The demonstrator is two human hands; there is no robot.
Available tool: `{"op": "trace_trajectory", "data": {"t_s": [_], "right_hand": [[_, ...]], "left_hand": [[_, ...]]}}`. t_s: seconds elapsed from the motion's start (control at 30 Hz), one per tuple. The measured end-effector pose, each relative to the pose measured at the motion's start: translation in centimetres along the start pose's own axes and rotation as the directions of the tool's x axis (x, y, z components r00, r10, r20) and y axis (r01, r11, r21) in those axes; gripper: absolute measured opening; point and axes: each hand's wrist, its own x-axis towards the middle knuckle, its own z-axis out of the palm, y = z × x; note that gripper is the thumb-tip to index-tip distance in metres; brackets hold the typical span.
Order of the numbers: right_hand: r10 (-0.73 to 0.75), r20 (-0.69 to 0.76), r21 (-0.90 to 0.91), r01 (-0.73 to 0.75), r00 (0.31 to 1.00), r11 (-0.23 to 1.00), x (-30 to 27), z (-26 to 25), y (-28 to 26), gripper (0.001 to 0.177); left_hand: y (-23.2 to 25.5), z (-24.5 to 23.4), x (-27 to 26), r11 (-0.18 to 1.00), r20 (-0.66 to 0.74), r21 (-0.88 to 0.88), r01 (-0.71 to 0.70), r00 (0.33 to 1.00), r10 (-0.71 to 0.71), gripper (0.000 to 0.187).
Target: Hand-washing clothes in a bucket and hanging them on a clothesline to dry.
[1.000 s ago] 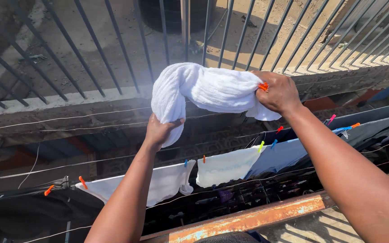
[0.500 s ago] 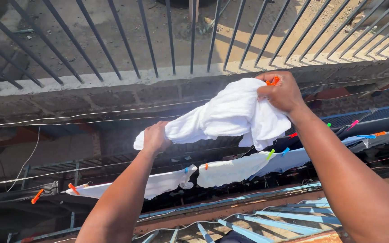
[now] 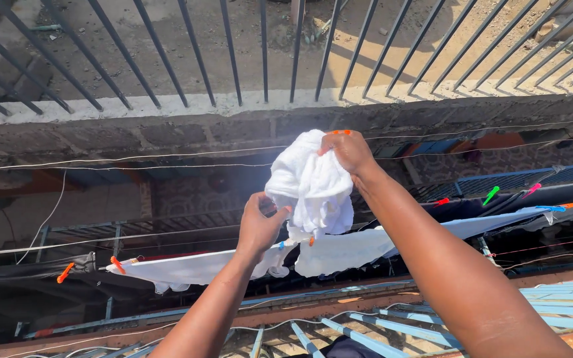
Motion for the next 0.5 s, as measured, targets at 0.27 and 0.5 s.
{"op": "trace_trajectory", "data": {"t_s": [0.27, 0.5], "right_hand": [[0.080, -0.064, 0.295, -0.058, 0.995, 0.954, -1.0, -0.4, 0.9, 0.014], [0.154, -0.054, 0.366, -0.124, 0.987, 0.922, 1.5, -2.0, 4.4, 0.009]], "left_hand": [[6.2, 3.4, -5.8, 0.851, -0.075, 0.282, -0.444, 0.874, 0.481, 0.085], [6.9, 2.1, -0.9, 0.950, -0.125, 0.107, -0.293, 0.944, 0.305, 0.036]]}}
